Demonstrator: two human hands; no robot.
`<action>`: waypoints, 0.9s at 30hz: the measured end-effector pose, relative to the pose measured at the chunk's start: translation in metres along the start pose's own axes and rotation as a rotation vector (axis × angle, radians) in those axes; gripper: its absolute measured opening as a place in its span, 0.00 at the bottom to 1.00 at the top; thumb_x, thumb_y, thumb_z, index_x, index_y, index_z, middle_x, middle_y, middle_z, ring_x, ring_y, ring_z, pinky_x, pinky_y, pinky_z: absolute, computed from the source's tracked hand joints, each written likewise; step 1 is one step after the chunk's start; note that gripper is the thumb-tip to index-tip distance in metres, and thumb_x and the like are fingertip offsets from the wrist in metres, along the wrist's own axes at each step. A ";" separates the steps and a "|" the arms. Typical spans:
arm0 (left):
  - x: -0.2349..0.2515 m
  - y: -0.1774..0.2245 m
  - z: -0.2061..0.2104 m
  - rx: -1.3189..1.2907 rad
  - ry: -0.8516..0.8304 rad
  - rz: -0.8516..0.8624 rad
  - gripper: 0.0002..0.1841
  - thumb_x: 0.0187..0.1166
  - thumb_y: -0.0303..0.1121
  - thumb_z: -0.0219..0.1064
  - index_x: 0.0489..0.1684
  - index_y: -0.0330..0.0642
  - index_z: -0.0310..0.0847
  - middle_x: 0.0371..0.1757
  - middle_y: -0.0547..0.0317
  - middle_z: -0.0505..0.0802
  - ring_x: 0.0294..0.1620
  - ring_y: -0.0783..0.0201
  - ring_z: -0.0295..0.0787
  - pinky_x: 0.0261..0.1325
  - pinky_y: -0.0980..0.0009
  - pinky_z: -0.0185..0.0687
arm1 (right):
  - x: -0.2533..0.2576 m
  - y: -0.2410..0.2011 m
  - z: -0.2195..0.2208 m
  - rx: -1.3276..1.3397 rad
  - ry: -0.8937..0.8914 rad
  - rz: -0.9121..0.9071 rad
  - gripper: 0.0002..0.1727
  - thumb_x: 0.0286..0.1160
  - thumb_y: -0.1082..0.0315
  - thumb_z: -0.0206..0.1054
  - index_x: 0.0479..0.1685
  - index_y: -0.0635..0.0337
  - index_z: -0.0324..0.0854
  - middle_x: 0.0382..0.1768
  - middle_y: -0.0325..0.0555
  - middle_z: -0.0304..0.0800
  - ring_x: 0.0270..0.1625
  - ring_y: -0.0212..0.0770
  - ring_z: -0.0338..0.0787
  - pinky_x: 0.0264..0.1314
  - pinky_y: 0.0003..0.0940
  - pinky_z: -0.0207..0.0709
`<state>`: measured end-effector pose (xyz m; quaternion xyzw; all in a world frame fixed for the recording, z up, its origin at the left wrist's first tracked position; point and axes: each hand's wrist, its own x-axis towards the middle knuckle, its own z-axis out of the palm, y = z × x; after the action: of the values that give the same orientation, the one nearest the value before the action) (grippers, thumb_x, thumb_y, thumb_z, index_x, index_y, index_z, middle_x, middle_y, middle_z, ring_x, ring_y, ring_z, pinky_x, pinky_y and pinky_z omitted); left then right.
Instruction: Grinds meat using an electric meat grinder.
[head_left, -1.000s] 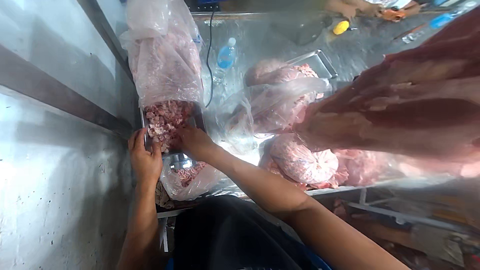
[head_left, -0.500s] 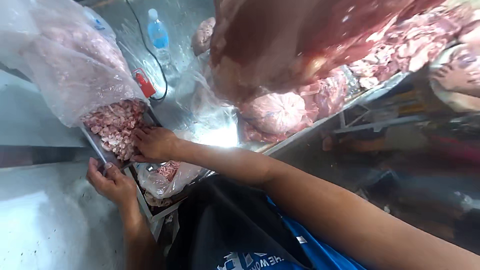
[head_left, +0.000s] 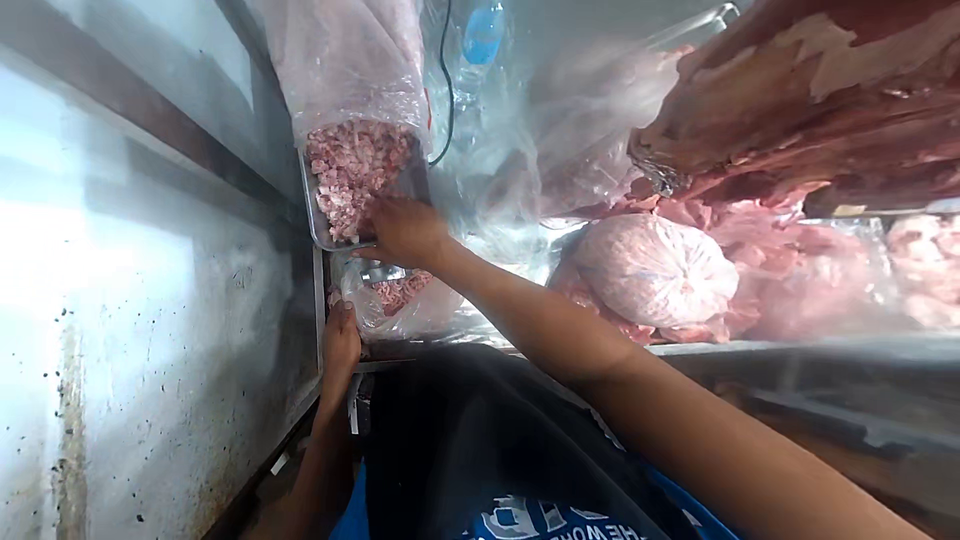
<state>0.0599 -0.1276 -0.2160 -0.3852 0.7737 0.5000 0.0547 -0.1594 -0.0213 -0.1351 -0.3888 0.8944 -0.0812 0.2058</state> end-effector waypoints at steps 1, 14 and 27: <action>0.000 -0.002 0.003 -0.070 -0.002 -0.040 0.32 0.93 0.53 0.46 0.84 0.36 0.69 0.80 0.39 0.78 0.78 0.52 0.79 0.76 0.51 0.76 | -0.001 0.003 0.004 0.004 0.057 -0.041 0.50 0.73 0.25 0.59 0.76 0.65 0.75 0.71 0.59 0.84 0.75 0.59 0.83 0.74 0.60 0.77; 0.001 0.001 0.015 -0.937 -0.091 -0.310 0.16 0.83 0.21 0.58 0.68 0.33 0.71 0.48 0.41 0.90 0.41 0.50 0.92 0.41 0.52 0.92 | 0.018 -0.002 -0.011 -0.063 -0.291 -0.030 0.47 0.74 0.22 0.54 0.74 0.55 0.78 0.73 0.59 0.81 0.76 0.63 0.81 0.67 0.71 0.77; 0.012 0.009 0.005 -0.822 -0.036 -0.303 0.16 0.80 0.20 0.62 0.64 0.32 0.73 0.45 0.44 0.90 0.41 0.54 0.91 0.40 0.59 0.91 | 0.009 0.012 0.010 -0.063 0.133 -0.341 0.41 0.78 0.45 0.67 0.92 0.43 0.61 0.90 0.47 0.65 0.88 0.53 0.70 0.86 0.54 0.68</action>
<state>0.0439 -0.1281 -0.2182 -0.4753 0.4441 0.7593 -0.0168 -0.1684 -0.0200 -0.1509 -0.5347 0.8293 -0.1122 0.1172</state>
